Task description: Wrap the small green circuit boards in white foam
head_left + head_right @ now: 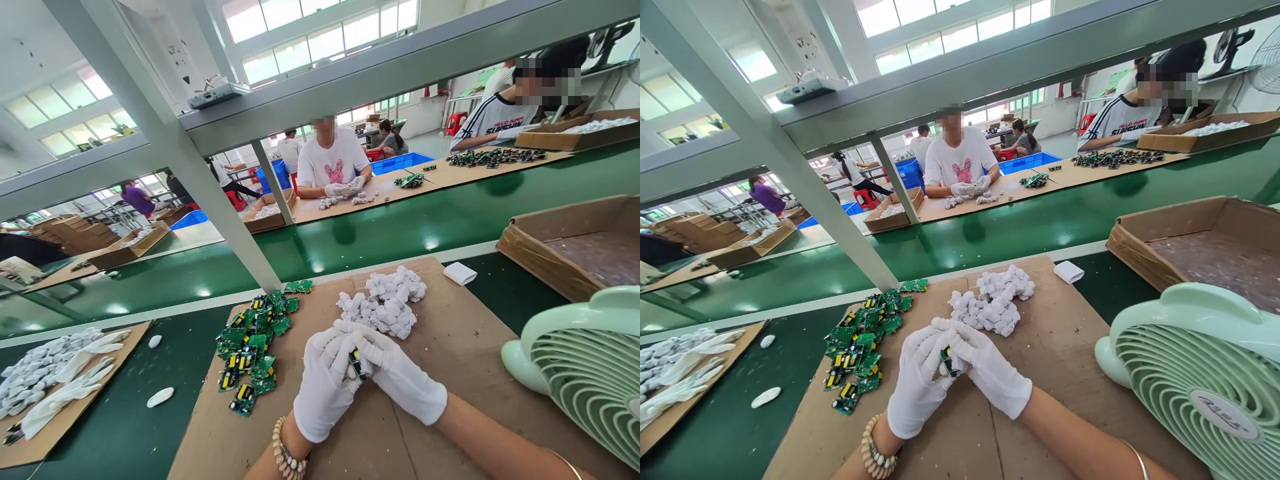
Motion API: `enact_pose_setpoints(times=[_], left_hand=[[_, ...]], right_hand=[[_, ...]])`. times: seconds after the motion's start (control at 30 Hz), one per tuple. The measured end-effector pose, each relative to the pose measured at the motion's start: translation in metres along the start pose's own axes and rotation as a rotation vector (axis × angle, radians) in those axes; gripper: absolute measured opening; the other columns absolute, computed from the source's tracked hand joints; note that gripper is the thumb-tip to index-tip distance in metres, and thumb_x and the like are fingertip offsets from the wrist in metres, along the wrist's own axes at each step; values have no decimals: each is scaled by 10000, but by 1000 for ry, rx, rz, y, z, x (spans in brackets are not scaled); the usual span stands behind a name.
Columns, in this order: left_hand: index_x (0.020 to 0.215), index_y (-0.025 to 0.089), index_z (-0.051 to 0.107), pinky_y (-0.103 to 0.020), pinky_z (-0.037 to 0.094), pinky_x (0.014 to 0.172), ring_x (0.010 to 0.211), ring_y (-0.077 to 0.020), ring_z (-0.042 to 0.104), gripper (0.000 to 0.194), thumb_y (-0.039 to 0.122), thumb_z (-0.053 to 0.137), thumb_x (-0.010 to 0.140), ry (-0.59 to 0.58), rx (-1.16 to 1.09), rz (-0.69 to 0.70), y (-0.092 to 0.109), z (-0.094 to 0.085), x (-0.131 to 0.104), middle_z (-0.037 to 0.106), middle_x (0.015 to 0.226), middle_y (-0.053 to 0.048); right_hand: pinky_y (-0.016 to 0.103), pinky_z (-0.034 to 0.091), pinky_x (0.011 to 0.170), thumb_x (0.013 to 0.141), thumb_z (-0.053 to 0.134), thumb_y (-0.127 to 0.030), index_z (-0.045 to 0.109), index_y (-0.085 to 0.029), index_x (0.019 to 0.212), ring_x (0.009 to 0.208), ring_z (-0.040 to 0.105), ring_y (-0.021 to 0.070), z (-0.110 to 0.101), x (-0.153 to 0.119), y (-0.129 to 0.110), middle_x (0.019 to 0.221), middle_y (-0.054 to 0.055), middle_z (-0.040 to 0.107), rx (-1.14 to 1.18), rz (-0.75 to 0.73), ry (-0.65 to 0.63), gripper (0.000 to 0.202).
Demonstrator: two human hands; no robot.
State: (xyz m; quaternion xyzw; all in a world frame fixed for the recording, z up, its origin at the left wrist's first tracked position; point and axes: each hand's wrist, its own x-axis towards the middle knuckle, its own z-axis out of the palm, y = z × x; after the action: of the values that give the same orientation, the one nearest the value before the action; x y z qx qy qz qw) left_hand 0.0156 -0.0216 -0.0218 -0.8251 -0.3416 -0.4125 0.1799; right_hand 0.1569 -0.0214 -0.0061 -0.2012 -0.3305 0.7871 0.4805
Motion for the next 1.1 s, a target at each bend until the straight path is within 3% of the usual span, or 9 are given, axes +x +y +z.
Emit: enact_pose_setpoints(times=[0.17, 0.33, 0.43, 0.53, 0.63, 0.8, 0.93, 1.1], left_hand=[[1097, 154, 544, -341, 472, 835, 947, -214, 565, 318, 213, 595, 789, 55, -90, -47, 2, -6, 4, 648, 946, -86], [1137, 162, 527, -345, 481, 820, 938, -208, 579, 336, 243, 574, 814, 57, -113, -30, 2, -8, 5, 664, 944, -78], [1102, 164, 544, -357, 465, 825, 942, -213, 571, 289, 246, 556, 825, 30, -84, -11, 2, -6, 2, 662, 945, -80], [1091, 157, 543, -373, 449, 843, 969, -220, 554, 274, 220, 553, 825, 31, -79, -14, 3, -5, -1, 641, 989, -97], [1103, 148, 532, -360, 443, 863, 975, -215, 543, 328, 259, 616, 805, 33, -133, -50, 4, -7, 1, 632, 983, -92], [1097, 178, 542, -327, 449, 875, 1002, -201, 533, 365, 408, 606, 820, -19, -278, -213, 1, -13, 3, 624, 1010, -65], [1122, 180, 535, -354, 436, 920, 1053, -213, 517, 425, 432, 631, 793, -38, -305, -282, -1, -11, 2, 602, 1073, -72], [1083, 193, 555, -344, 463, 856, 995, -208, 538, 386, 411, 652, 780, -43, -238, -284, 3, -6, 1, 609, 1031, -64]], right_hand=[[372, 321, 1033, 751, 736, -403, 639, -241, 1138, 1073, 524, 203, 0, -1, 5, 1157, 65, 596, 16, -58, -26, 431], [356, 382, 962, 791, 668, -472, 649, -231, 1100, 950, 551, 188, 3, -4, 3, 996, 52, 616, 135, 34, -70, 393], [251, 454, 737, 736, 745, -404, 674, -187, 1001, 711, 525, 130, 4, -5, 2, 792, 20, 585, 53, 16, -27, 350], [201, 392, 551, 738, 736, -434, 676, -160, 925, 549, 406, 88, 3, -5, 4, 640, -15, 505, -27, -9, -6, 338], [263, 436, 677, 741, 724, -456, 655, -190, 1028, 596, 450, 117, 3, -4, 6, 648, -15, 507, -48, -18, -13, 397], [389, 408, 909, 818, 543, -603, 554, -247, 1225, 849, 566, 206, 5, -2, 4, 907, 54, 619, 83, 8, -104, 541], [388, 408, 945, 763, 696, -477, 551, -236, 1230, 899, 568, 204, 3, -1, 5, 903, 39, 633, -121, -116, 8, 546], [395, 301, 1071, 779, 656, -525, 605, -217, 1175, 1179, 464, 246, 0, 1, 6, 1202, 75, 584, -262, -162, 82, 504]])
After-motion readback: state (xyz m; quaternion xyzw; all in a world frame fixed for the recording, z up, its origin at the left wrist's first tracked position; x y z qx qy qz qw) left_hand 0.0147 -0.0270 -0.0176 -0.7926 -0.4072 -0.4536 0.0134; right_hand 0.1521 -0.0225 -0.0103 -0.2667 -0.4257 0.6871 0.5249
